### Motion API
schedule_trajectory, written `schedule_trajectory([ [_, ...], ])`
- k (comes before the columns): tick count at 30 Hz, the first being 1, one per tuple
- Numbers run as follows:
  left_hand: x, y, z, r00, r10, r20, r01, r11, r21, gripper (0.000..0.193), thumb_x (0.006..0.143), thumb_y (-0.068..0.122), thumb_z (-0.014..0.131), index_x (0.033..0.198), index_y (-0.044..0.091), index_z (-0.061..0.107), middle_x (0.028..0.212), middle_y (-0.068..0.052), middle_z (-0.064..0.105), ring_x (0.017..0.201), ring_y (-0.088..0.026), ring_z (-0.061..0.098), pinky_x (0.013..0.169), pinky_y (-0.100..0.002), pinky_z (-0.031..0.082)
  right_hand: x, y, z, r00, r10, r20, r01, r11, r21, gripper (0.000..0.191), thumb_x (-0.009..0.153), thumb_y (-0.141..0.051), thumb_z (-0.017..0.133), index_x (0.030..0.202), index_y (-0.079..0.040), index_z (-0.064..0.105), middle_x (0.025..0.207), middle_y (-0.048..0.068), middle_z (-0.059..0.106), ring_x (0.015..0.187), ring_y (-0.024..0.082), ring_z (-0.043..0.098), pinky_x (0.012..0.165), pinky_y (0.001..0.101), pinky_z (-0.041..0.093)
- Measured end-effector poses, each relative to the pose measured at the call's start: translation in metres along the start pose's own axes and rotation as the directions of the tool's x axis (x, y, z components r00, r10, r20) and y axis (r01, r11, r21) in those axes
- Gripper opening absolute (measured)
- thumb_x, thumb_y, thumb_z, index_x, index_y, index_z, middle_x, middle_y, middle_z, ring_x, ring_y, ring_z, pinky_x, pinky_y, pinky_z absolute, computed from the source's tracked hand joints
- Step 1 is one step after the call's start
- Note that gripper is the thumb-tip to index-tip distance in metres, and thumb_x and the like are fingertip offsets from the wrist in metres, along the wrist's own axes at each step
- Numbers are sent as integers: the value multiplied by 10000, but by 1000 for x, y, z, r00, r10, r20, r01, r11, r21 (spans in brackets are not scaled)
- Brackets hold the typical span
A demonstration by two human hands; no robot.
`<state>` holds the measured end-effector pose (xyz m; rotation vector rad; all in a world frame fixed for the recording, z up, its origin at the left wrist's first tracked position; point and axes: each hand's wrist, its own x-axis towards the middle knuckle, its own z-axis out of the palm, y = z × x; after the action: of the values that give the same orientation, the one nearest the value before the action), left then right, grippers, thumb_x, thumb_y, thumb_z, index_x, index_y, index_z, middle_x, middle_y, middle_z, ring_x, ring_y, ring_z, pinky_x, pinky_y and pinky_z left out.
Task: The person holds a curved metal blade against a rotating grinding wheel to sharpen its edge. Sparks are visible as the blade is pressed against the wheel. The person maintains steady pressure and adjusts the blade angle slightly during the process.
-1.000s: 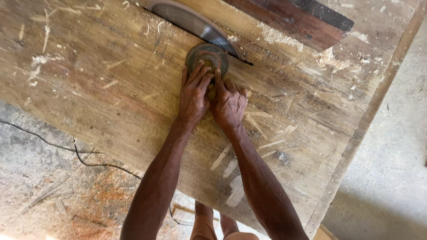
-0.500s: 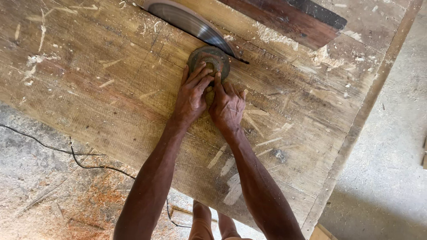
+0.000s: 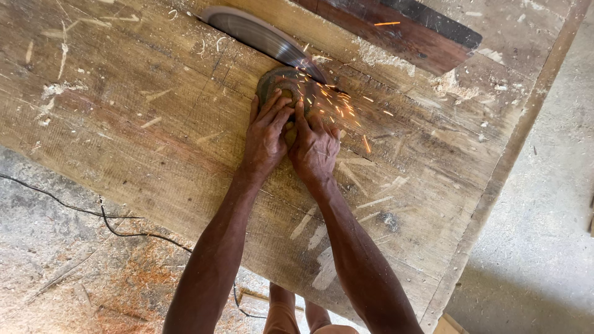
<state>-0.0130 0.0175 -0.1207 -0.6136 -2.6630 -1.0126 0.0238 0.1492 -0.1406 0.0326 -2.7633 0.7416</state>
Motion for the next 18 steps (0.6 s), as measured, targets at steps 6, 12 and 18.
schedule_trajectory([
  [6, -1, -4, 0, 1000, -5, -22, 5, 1000, 22, 255, 971, 39, 721, 1222, 7, 691, 1435, -160, 651, 1488, -335, 493, 1271, -685, 245, 6, -5, 1, 1000, -22, -9, 22, 1000, -17, 428, 1015, -228, 644, 1425, -105, 666, 912, 66, 701, 753, 199, 663, 799, 418, 434],
  [12, 1, -7, -1, 999, -16, -52, 18, 999, 36, 225, 989, 40, 688, 1211, 5, 698, 1406, -151, 663, 1482, -339, 492, 1270, -697, 235, 12, -8, 3, 999, -1, 42, 1, 1000, -1, 436, 1012, -221, 651, 1429, -92, 668, 969, 83, 730, 746, 207, 689, 733, 438, 428],
  [18, 1, -8, -5, 998, -50, -48, 52, 998, 26, 229, 981, 26, 682, 1209, 9, 702, 1422, -152, 660, 1490, -332, 480, 1275, -678, 222, 16, -9, 11, 997, -74, -37, 74, 997, 0, 442, 1026, -262, 658, 1441, -113, 645, 1122, 113, 749, 781, 197, 707, 782, 397, 472],
])
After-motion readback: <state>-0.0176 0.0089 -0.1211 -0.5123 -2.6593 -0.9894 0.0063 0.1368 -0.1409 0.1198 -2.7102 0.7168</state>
